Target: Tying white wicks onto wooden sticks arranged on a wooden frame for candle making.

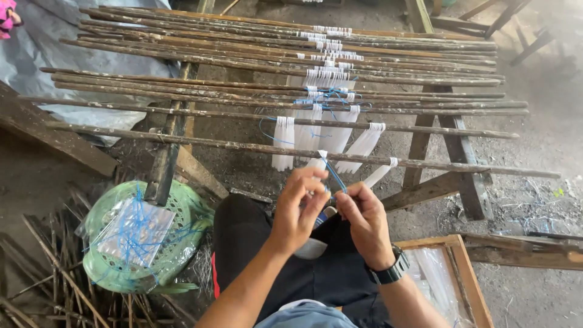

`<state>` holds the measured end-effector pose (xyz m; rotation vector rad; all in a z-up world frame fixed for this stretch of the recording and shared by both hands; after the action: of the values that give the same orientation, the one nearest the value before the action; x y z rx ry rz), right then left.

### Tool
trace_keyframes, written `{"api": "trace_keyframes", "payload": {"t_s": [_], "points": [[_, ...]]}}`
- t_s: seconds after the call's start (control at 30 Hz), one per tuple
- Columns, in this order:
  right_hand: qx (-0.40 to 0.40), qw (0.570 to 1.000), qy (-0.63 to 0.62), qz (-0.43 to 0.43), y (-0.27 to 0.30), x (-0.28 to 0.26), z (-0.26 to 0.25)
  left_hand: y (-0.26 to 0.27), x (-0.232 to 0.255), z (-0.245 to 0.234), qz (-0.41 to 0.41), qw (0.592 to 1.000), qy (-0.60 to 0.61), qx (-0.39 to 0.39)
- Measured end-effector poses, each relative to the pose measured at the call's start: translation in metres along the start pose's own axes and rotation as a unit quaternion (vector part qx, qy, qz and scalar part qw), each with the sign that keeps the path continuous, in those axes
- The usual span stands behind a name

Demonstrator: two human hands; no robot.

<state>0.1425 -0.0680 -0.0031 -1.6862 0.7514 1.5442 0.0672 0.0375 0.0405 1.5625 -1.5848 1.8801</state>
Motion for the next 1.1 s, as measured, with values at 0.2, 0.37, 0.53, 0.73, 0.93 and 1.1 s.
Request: {"api": "trace_keyframes", "payload": {"t_s": [0.2,0.37,0.53,0.73,0.93,1.1], "points": [[0.002,0.998,-0.037,-0.051,-0.011,-0.004,-0.008,-0.028,-0.048,0.030,-0.036,0.982,0.156,-0.102],[0.006,0.994,-0.092,-0.058,-0.018,0.001,-0.018,-0.036,-0.063,0.052,-0.092,0.968,0.181,-0.146],[-0.004,0.995,-0.073,-0.068,-0.019,0.004,-0.022,-0.038,-0.072,0.059,-0.158,0.954,0.207,-0.151],[0.010,0.995,-0.062,-0.072,-0.019,0.006,-0.026,-0.041,-0.059,0.055,-0.121,0.977,0.109,-0.139],[0.018,0.997,0.025,-0.071,-0.026,-0.008,-0.028,-0.041,-0.043,0.052,0.008,0.989,-0.045,-0.137],[0.055,0.981,0.142,-0.119,-0.041,-0.018,-0.037,-0.037,-0.059,0.045,-0.128,0.984,0.083,-0.090]]}}
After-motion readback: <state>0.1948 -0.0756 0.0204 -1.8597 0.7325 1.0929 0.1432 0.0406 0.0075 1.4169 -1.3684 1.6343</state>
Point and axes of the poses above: each hand's wrist, its own y-axis away from the middle knuckle, its own z-axis out of the palm, x = y × z, the point moved 8 cm from there along -y, towards the middle knuckle, and after that the axes turned 3 degrees about -y, right-handed, at the moved point
